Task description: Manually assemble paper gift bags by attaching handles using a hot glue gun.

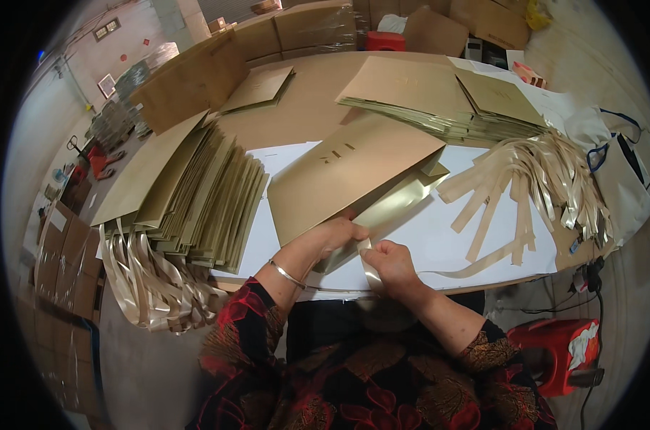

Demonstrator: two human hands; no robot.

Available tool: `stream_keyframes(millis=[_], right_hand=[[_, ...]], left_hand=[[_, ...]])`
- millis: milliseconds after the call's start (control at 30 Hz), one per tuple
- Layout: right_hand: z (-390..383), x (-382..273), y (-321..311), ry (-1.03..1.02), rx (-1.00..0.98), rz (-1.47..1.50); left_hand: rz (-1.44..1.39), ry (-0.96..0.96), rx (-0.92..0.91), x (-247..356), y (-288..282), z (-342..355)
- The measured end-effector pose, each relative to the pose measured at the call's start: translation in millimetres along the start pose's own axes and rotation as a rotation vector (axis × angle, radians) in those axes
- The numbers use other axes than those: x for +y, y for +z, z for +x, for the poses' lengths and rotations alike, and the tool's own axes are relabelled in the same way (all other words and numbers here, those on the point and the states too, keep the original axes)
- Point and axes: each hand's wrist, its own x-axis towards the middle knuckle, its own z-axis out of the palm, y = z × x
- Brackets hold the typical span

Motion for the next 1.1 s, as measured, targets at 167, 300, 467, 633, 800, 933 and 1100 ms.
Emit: stream_keyframes(millis=[167, 300, 467, 633, 800, 933, 1100], right_hand=[[7.6, 12.4, -3.8, -0.069, -0.038, 0.062], [6.9, 5.7, -5.4, -0.007, -0.077, 0.102], [7.9, 1.0, -5.0, 0.049, -0.139, 0.162], [4.8, -7.3, -8.9, 0.205, -0.226, -0.174], [-47.5, -38.5, -46.1, -0.088, -0.537, -1.023], [-110.4, -110.2, -110.4, -0.108, -0.796, -1.082], [-208.9, -175.9, -195.7, -0.349, -0.255, -1.214]], left_hand=[[0.076, 0.003, -0.012, 11.5, 6.4, -6.4], [0.150, -0.033, -0.003, 0.6, 4.1, 0.8], [0.053, -0.094, 0.024, 2.2, 5.8, -1.0], [0.123, -0.048, 0.072, -12.8, 7.2, 5.6], [0.588, -0.009, 0.175, -35.6, -0.7, 12.3], [1.004, -0.060, -0.008, -74.3, -19.9, 50.7], [1.047, -0.130, -0.022, -69.0, -21.3, 57.4]])
